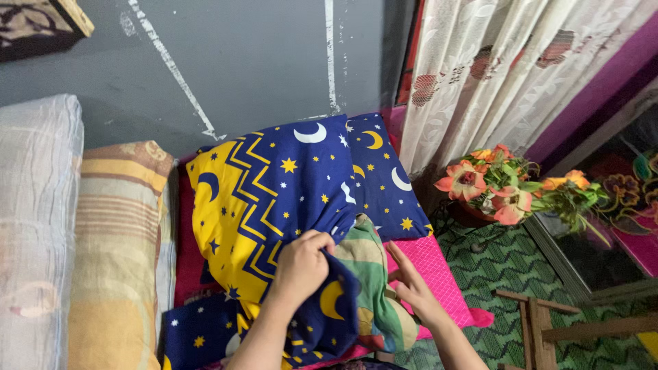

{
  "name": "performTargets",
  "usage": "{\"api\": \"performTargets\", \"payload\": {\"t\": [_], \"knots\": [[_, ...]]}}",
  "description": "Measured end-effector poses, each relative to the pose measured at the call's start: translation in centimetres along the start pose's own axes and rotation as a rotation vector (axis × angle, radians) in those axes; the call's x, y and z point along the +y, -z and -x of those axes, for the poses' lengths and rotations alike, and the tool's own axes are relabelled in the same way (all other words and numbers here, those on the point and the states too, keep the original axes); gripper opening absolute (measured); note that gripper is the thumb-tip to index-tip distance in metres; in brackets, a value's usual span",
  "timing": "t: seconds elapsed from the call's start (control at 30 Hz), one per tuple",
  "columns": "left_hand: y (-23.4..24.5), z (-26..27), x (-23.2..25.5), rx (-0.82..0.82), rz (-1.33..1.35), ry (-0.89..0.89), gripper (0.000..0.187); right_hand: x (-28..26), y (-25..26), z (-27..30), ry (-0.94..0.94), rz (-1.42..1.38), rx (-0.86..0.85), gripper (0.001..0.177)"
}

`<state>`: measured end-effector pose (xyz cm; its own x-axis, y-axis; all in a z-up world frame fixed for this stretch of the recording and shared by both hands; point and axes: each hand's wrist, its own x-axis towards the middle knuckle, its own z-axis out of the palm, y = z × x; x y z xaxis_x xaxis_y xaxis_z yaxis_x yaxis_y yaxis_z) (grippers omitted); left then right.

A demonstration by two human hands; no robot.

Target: The person inserts a pillow into a blue pillowcase printed with moons and stars, working it in corner by corner on a bed, then smooths and adjusts the covered pillow and closes the case opening. The person also handles a second folded pillowcase piece on the bed during the process.

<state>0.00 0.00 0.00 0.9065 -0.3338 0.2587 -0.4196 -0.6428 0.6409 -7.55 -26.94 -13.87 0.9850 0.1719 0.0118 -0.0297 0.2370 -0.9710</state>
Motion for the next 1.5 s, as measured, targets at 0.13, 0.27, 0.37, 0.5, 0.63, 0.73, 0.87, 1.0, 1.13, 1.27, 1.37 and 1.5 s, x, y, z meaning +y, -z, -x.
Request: {"api": "performTargets", "payload": {"t": [0.13, 0.27, 0.37, 0.5, 0.63, 0.73, 0.87, 1.0, 1.13, 1.27, 1.37, 1.5], "knots": [[1.1, -0.4, 2.2, -0.086, -0.053, 0.088, 0.019, -1.0, -2.0, -3.0, 0.119, 0.081, -0.135, 0.108], [1.0, -1.2, 4.2, 0.008, -0.163, 0.115, 0.031, -2.2, -2.8, -4.2, 0.114, 0.315, -0.207, 0.099], [0.7, -1.3, 5.3, 0.15, 0.026, 0.037, 0.027, -1.7, -3.1, -5.0, 0.294, 0.57, -0.283, 0.092], [-2.7, -0.9, 7.6, 0.116, 0.099, -0.133, 0.017, 1.9, -3.2, -6.4, 0.3, 0.547, -0.39, 0.079], [-4.2, 2.0, 9.0, -0.158, -0.228, -0.2, 0.028, 5.1, -1.3, -7.7, 0.195, 0.361, -0.343, 0.067], [-4.1, 4.5, 8.2, -0.052, -0.237, -0.33, 0.043, 5.6, -0.1, -7.6, 0.181, 0.213, -0.251, 0.058], [-3.6, 6.8, 6.8, -0.144, -0.225, -0.175, 0.048, 1.5, -1.0, -6.2, 0.108, 0.342, 0.023, 0.064], [-4.3, 8.4, 6.1, -0.066, 0.116, -0.378, 0.047, -4.8, -2.0, -3.2, 0.412, 0.66, 0.072, 0.061], [-4.8, 9.7, 5.6, -0.214, 0.23, -0.369, 0.044, -6.5, -1.9, -2.4, 0.727, 1.04, -0.18, 0.043], [-3.4, 10.2, 3.9, -0.048, 0.094, -0.482, 0.03, -5.2, 2.7, -2.8, 0.564, 1.035, -0.043, 0.047], [-1.4, 11.0, 1.2, 0.092, -0.134, -0.34, 0.035, -3.7, 5.4, -2.0, 0.473, 0.928, 0.04, 0.031], [0.3, 13.5, -3.6, 0.197, -0.321, -0.157, 0.041, -3.6, 4.9, 0.3, 0.358, 1.008, -0.037, 0.038]]}}
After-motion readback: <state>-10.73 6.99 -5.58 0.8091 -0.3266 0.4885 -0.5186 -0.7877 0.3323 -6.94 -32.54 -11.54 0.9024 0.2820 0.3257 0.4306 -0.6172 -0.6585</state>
